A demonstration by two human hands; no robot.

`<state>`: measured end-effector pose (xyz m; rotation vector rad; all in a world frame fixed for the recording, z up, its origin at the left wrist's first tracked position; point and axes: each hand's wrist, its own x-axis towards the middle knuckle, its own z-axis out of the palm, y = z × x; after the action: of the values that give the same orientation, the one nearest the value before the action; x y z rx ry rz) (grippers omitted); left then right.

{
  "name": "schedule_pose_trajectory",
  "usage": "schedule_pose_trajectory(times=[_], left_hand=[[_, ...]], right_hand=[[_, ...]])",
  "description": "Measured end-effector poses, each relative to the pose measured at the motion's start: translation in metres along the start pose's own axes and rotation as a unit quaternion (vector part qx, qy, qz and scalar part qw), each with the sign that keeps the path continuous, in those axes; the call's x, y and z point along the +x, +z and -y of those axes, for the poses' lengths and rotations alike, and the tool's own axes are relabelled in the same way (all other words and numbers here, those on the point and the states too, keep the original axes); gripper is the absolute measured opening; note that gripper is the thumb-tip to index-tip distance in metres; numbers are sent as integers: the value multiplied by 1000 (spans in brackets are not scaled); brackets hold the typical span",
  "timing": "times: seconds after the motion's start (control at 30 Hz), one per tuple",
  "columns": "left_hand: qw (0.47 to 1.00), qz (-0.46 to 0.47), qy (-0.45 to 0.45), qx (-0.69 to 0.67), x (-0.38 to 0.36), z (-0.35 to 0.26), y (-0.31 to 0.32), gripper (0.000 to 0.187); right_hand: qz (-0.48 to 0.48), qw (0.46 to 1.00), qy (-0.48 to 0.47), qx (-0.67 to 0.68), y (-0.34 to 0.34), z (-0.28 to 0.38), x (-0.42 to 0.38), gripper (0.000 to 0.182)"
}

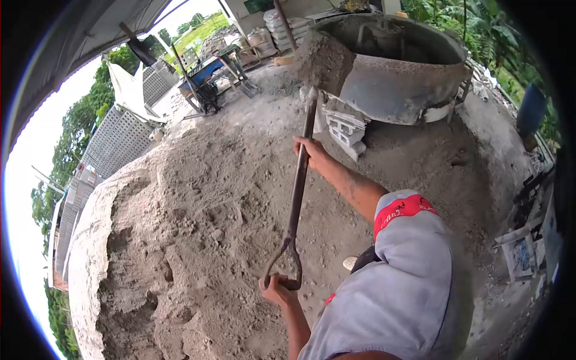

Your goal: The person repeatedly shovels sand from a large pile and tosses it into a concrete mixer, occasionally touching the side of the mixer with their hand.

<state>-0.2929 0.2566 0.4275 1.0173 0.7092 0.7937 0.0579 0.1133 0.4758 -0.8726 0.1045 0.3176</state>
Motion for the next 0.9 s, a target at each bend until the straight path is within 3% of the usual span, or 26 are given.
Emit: schedule_pose_trajectory(times=[0.03, 0.07, 0.13, 0.2, 0.23, 0.3, 0.33, 0.4, 0.43, 0.47, 0.5, 0.53, 0.6, 0.67, 0.73, 0.77, 0.83, 0.9], left_hand=[[996, 72, 42, 18, 9, -23, 62, 13], [989, 134, 61, 24, 16, -34, 119, 13], [950, 251, 166, 83, -4, -54, 222, 18], [873, 364, 272, 177, -9, -18, 283, 23], [816, 379, 364, 243, -23, -7, 298, 28], [771, 447, 327, 314, -41, 20, 284, 25], [761, 447, 375, 285, -44, 33, 263, 24], [766, 436, 388, 270, -36, 57, 203, 24], [795, 427, 361, 235, -34, 63, 166, 24], [836, 400, 322, 194, -40, 52, 132, 25], [869, 355, 273, 209, -34, 57, 90, 27], [933, 295, 130, 159, -27, 57, 57, 27], [957, 195, 101, 191, -34, 31, 4, 25], [986, 51, -39, 156, -61, 21, -41, 21], [990, -67, -84, 94, -102, 8, -82, 30], [990, -78, -87, 73, -122, 6, -114, 41], [971, -214, -108, -15, -177, -9, -164, 40], [925, -364, -95, -48, -234, -31, -195, 37]], right_hand=[[32, 996, -82, -13, -5, 48, 22, 25], [-48, 988, -143, -10, -4, 78, 36, 26], [-34, 982, -156, 101, -19, 129, 42, 33], [-48, 979, -170, 100, -57, 155, 49, 34], [-89, 984, -134, 72, -75, 159, 45, 34], [-99, 989, -113, -9, -114, 151, 28, 39], [-95, 989, -103, -42, -118, 144, 14, 42], [-111, 981, -86, -135, -119, 134, -5, 46], [-114, 985, -110, -67, -116, 128, -6, 43], [-113, 986, -102, -70, -114, 118, -1, 43], [-136, 986, -92, 18, -113, 100, 10, 41], [-157, 979, -77, 104, -109, 79, 18, 38], [-131, 985, 14, 110, -94, -3, 7, 29], [-136, 980, 141, 23, -82, -98, -8, 21], [-122, 949, 279, -82, -77, -196, -41, 18], [-89, 917, 356, -154, -70, -237, -70, 15], [-63, 861, 448, -231, -62, -331, -132, 13], [56, 776, 540, -321, -59, -407, -207, 13]])
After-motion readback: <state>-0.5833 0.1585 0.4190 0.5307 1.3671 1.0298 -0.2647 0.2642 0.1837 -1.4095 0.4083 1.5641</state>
